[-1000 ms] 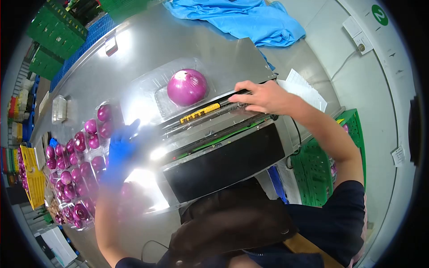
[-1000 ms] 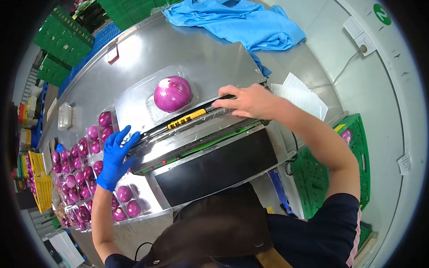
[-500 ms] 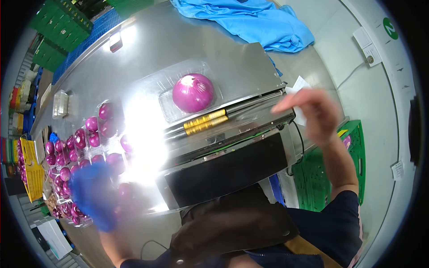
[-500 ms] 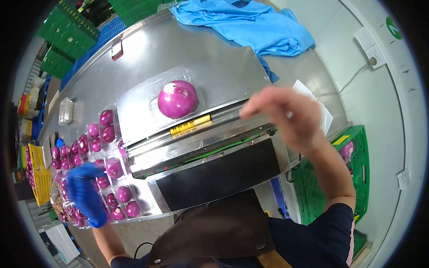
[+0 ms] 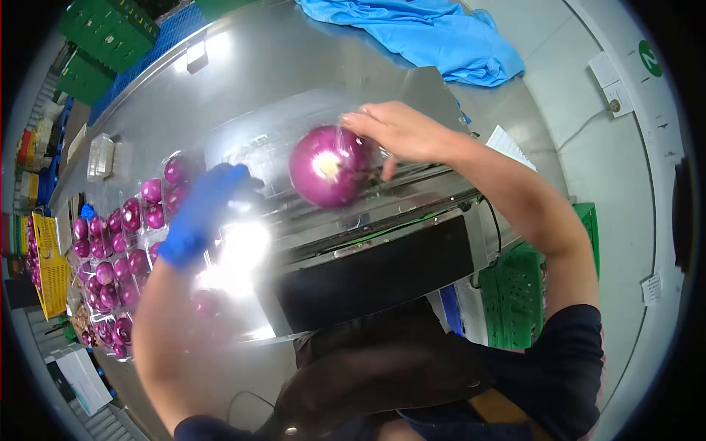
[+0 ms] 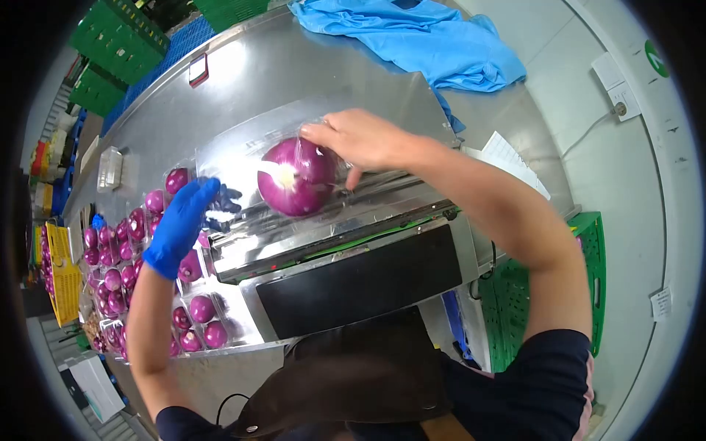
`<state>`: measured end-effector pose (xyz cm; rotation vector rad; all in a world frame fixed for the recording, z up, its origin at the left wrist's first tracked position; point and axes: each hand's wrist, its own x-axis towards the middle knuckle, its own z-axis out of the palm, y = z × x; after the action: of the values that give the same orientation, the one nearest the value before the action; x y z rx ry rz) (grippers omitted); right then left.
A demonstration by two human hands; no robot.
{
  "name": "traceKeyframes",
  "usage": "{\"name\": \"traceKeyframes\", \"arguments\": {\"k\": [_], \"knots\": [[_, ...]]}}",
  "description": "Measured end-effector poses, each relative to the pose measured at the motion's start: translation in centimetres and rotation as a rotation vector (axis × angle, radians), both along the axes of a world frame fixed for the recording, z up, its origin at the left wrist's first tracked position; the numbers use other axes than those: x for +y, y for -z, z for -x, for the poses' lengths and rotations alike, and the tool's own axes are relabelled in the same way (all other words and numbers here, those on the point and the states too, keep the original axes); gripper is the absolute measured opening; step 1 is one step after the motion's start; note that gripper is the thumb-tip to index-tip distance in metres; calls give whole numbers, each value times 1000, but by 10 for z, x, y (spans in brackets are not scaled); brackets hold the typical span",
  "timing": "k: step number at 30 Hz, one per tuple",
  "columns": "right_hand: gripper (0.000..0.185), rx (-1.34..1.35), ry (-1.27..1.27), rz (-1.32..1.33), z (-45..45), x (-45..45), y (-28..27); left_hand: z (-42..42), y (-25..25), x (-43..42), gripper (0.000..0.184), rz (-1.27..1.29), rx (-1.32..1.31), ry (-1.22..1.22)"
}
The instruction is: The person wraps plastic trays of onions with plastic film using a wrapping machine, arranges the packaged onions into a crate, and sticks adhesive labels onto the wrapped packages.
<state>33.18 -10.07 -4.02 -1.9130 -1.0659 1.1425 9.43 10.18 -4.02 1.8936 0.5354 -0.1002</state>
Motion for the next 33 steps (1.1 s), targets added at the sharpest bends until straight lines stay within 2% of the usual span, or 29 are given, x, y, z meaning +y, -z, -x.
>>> {"name": "traceKeyframes", "arguments": {"k": [2,4,5,7,8,10,11,12,14,15,17,18,19,20,21,23,26,27,28,29,30,31,32,33], "knots": [[60,167,119,203,37,-37,-33,22,-39,-28,40,231,210,-2],[62,325,79,199,59,-65,-29,54,-28,-63,41,282,179,-233],[63,331,87,252,68,-76,-21,68,-14,-64,42,226,213,-74],[61,374,139,386,83,-90,-4,77,4,-84,42,306,380,-211],[58,405,176,416,90,-97,13,81,14,-95,39,252,384,-183],[51,340,192,321,105,-112,37,101,69,-117,33,298,65,-285],[40,261,257,207,115,-121,58,104,85,-121,30,24,85,-229],[37,134,294,120,122,-127,71,106,97,-125,28,-254,100,-167],[31,-135,369,-50,130,-137,91,106,115,-142,25,-242,-77,-430],[30,-257,458,-149,133,-140,104,105,120,-144,25,-315,-151,-458],[36,-454,463,-147,134,-145,116,97,118,-156,27,-518,-334,-598],[40,-553,463,-144,132,-148,119,106,123,-154,28,-629,-287,-566],[48,-542,493,-70,129,-151,114,121,128,-146,30,-740,-237,-533],[48,-399,556,-5,125,-155,101,135,128,-137,33,-538,-161,-599],[46,-382,541,3,120,-163,91,147,126,-128,36,-348,-80,-677],[43,-290,495,73,112,-189,86,184,134,-126,30,-490,53,-379],[42,60,386,419,129,-230,96,257,156,-127,20,-681,234,97],[39,101,400,496,145,-247,125,258,162,-136,16,-403,350,19],[35,79,339,484,162,-254,141,259,168,-146,13,-158,472,-92],[30,149,387,415,186,-262,177,251,178,-157,16,-337,292,198],[29,245,439,402,208,-258,206,248,193,-171,15,-294,260,255],[30,137,321,398,223,-244,222,239,213,-185,15,-181,270,224],[31,55,411,95,244,-228,237,237,229,-197,15,-19,294,128],[33,202,190,78,240,-206,220,235,245,-210,15,118,314,50]]}}
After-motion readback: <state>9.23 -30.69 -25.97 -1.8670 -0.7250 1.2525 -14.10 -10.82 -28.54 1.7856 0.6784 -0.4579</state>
